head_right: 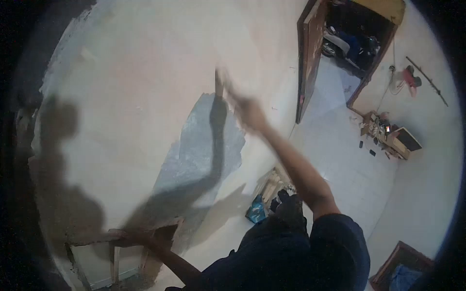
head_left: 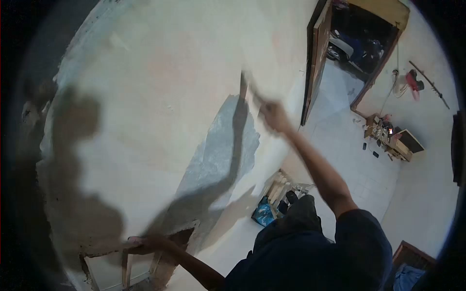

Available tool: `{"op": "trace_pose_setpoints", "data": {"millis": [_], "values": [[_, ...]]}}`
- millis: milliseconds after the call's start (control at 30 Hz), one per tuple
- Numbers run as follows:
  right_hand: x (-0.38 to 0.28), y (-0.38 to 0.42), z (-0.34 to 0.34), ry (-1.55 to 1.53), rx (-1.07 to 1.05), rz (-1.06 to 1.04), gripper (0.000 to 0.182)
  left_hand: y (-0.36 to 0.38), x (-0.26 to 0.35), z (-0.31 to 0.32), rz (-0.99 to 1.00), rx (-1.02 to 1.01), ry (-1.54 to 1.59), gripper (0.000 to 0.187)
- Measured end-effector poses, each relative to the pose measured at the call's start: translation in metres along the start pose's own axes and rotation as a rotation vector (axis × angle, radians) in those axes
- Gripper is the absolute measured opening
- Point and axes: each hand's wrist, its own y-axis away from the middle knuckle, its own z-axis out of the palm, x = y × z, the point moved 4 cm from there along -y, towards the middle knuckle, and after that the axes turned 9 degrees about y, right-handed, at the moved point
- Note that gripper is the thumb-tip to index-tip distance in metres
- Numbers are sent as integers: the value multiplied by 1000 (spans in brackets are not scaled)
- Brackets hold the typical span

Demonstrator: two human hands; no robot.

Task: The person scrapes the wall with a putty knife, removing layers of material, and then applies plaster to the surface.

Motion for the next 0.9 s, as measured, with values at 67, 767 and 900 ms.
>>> {"op": "trace_pose_setpoints", "data": {"millis": [67,767,900], "values": [[65,73,117,-252,5,-312,35,1,-3,-5,28,19,-19,71],[50,74,112,-343,-98,-52,36,1,4,-2,74,25,46,71],[60,147,132,-323,-247,-20,41,3,11,3,87,-36,120,74]]}}
